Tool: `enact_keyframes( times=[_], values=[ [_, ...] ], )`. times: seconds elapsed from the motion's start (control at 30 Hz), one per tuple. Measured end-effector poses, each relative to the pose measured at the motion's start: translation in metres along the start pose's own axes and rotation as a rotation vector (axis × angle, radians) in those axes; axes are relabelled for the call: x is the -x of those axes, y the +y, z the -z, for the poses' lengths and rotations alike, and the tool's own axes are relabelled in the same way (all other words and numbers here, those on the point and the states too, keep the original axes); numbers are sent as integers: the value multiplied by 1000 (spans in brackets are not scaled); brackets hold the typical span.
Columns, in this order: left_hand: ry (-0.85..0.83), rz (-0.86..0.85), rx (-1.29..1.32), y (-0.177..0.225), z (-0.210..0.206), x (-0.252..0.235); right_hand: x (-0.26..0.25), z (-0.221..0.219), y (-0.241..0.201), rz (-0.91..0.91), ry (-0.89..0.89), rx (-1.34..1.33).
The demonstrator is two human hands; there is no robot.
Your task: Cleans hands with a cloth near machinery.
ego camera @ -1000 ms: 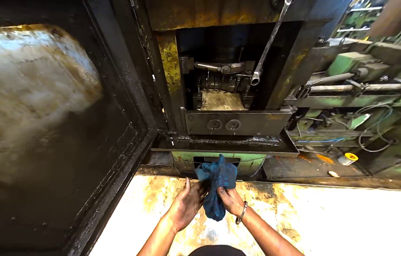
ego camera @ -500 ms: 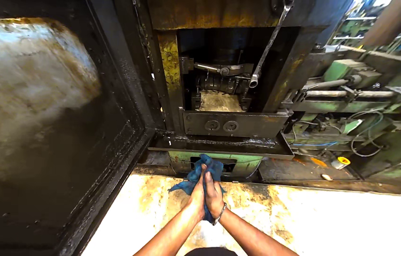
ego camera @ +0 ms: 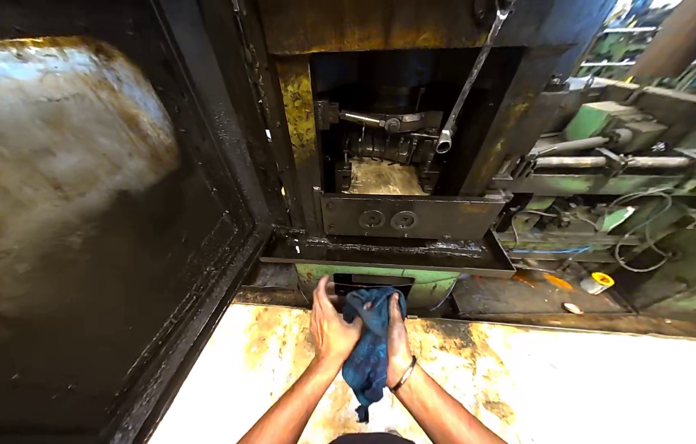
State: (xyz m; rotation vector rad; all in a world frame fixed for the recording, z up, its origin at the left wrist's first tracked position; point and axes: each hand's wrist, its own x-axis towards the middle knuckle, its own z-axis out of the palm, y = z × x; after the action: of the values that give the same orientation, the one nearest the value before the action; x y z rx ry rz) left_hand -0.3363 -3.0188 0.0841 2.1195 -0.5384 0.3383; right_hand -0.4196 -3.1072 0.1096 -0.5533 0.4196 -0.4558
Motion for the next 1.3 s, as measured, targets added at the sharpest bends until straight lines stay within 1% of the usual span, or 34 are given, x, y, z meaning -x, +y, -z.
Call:
enact_keyframes(
  times=[0.07, 0.1, 0.17, 0.23, 0.3, 0.37, 0.47, 0.6, 0.67, 0.73, 0.77, 0.8, 0.83, 0.87, 0.9, 0.93, 0.97, 1.0, 1.07, 1.13, 1.2, 1.23, 1.27, 1.3],
  values=[
    [118, -76, -89, 6, 7, -3, 7, -8, -4, -30, 54, 139],
    [138, -120, -132, 9, 7, -2, 9, -11, -2, -39, 59, 231],
    [139, -238, -161, 14, 5, 3, 9, -16, 3, -11, 84, 430],
    [165, -391, -170, 19, 3, 4, 5, -22, 3, 48, 162, 648],
    [132, -491, -153, 21, 4, 4, 3, -19, 1, 81, 127, 786],
    [20, -499, -98, 17, 4, 7, 2, -9, 1, 133, 60, 1010],
    [-294, -456, 69, 6, 5, 9, 0, 6, -3, 171, -36, 1332],
    [-575, -532, 133, 1, 15, 0, 0, 34, 5, 365, -113, 1479],
    [-677, -563, 81, 6, 23, -4, -2, 48, 7, 510, -141, 1579],
    [-765, -569, -131, 14, 35, -7, -8, 63, 4, 687, -153, 1670],
    [-779, -573, -260, 16, 40, -7, -12, 68, 0, 696, -118, 1664],
    [-755, -594, -369, 16, 42, -6, -14, 69, -7, 606, -52, 1605],
    [-709, -613, -455, 15, 42, -5, -16, 67, -17, 488, 24, 1496],
    [-670, -627, -513, 12, 42, -3, -17, 65, -25, 412, 89, 1365],
    [-647, -635, -552, 10, 41, -1, -17, 65, -32, 397, 124, 1250],
    [-634, -646, -571, 8, 40, 1, -14, 64, -37, 404, 112, 1167],
    [-646, -656, -587, 7, 40, 2, -11, 63, -41, 405, 83, 1142],
    [-676, -663, -602, 8, 39, 3, -7, 61, -45, 382, 63, 1180],
    [-742, -675, -633, 14, 37, 6, 1, 51, -50, 291, 58, 1361],
    [-767, -671, -637, 24, 37, 10, 9, 37, -52, 186, 20, 1548],
    [-720, -676, -635, 30, 38, 17, 11, 22, -50, 43, -105, 1753],
    [-682, -695, -639, 31, 38, 22, 9, 18, -45, -15, -197, 1806],
    [-665, -715, -645, 32, 37, 27, 6, 18, -40, -75, -296, 1808],
    [-685, -721, -639, 31, 36, 30, 3, 19, -39, -156, -381, 1759]
  ],
)
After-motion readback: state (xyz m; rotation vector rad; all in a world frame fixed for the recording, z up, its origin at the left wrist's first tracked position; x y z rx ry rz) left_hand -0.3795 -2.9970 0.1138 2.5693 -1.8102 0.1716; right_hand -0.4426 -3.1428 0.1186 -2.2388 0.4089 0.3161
